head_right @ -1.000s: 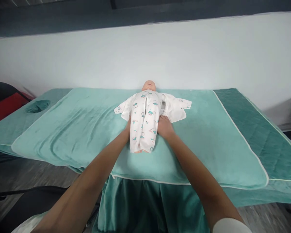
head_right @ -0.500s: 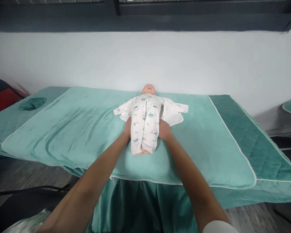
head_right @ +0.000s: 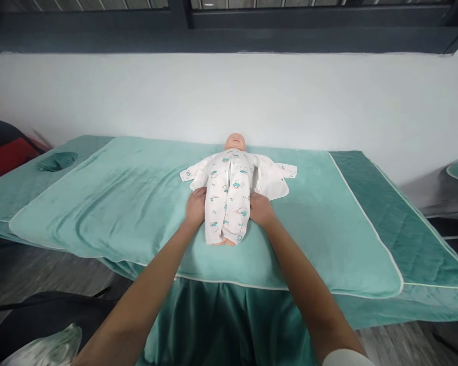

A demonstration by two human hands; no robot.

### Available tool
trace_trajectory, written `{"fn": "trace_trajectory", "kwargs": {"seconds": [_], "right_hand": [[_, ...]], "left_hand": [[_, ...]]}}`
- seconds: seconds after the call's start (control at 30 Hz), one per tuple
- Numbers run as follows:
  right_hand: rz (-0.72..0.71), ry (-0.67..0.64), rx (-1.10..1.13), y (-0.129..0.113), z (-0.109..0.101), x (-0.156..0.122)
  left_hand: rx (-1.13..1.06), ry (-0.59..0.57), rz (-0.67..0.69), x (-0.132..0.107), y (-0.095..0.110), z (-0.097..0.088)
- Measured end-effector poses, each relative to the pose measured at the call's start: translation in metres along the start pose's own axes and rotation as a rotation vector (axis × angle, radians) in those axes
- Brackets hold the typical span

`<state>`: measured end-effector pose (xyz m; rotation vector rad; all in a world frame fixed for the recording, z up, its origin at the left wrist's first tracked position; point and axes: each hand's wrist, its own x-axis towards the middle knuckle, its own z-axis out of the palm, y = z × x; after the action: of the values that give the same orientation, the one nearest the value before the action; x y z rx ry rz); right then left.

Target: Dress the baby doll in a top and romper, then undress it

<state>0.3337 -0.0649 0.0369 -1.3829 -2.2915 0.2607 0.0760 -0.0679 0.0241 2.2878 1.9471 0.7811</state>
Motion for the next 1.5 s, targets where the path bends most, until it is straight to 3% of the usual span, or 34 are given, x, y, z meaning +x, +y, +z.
{"fn": "trace_trajectory", "kwargs": {"seconds": [0.1,0.2,0.33,0.47,0.6,0.7,0.77,0.8,0.83,0.9,0.97,1.03,1.17,1.27,1.33,1.4,1.5], "right_hand": [[-0.014,0.110,0.220,0.004,0.000,-0.014],[0.126,0.260,0.371,0.021,-0.005,-0.015],[0.389,0.439,0.120,0.060,-0.019,0.000],[0.697,0.334,-0.132,0.092,-0.033,0.015],[0.830,0.170,0.072,0.094,-0.046,0.042],[0.735,0.269,0.472,0.062,-0.058,0.071],[0.556,0.357,0.660,0.024,-0.068,0.085],[0.436,0.326,0.683,0.002,-0.073,0.088],[0.306,0.200,0.687,-0.019,-0.078,0.088],[0.109,-0.225,0.683,-0.054,-0.086,0.082],[0.027,-0.482,0.662,-0.072,-0.091,0.072],[0.043,-0.518,0.695,-0.073,-0.095,0.065],[0.086,-0.264,0.841,-0.049,-0.093,0.067],[0.170,-0.017,0.674,-0.034,-0.081,0.071],[0.207,0.064,0.490,-0.032,-0.072,0.070],[0.171,0.019,0.393,-0.035,-0.067,0.065],[0.087,-0.236,0.472,-0.041,-0.069,0.058]], "left_hand": [[-0.138,0.112,-0.090,0.003,-0.009,0.005],[-0.265,0.227,-0.171,0.008,-0.020,0.011],[-0.253,0.311,-0.306,0.018,-0.025,0.013],[-0.110,0.298,-0.481,0.027,-0.022,0.013],[-0.066,0.287,-0.565,0.034,-0.021,0.016],[-0.057,0.287,-0.607,0.037,-0.022,0.018],[-0.056,0.289,-0.625,0.039,-0.022,0.018],[-0.057,0.289,-0.627,0.039,-0.022,0.018],[-0.060,0.289,-0.626,0.039,-0.022,0.017],[-0.062,0.289,-0.623,0.039,-0.022,0.016],[-0.058,0.284,-0.626,0.038,-0.022,0.016],[-0.049,0.276,-0.631,0.038,-0.022,0.016],[-0.021,0.278,-0.652,0.038,-0.021,0.017],[0.010,0.287,-0.693,0.040,-0.020,0.017],[0.024,0.285,-0.716,0.041,-0.019,0.017],[0.030,0.277,-0.730,0.043,-0.018,0.016],[0.050,0.267,-0.731,0.044,-0.018,0.016]]}}
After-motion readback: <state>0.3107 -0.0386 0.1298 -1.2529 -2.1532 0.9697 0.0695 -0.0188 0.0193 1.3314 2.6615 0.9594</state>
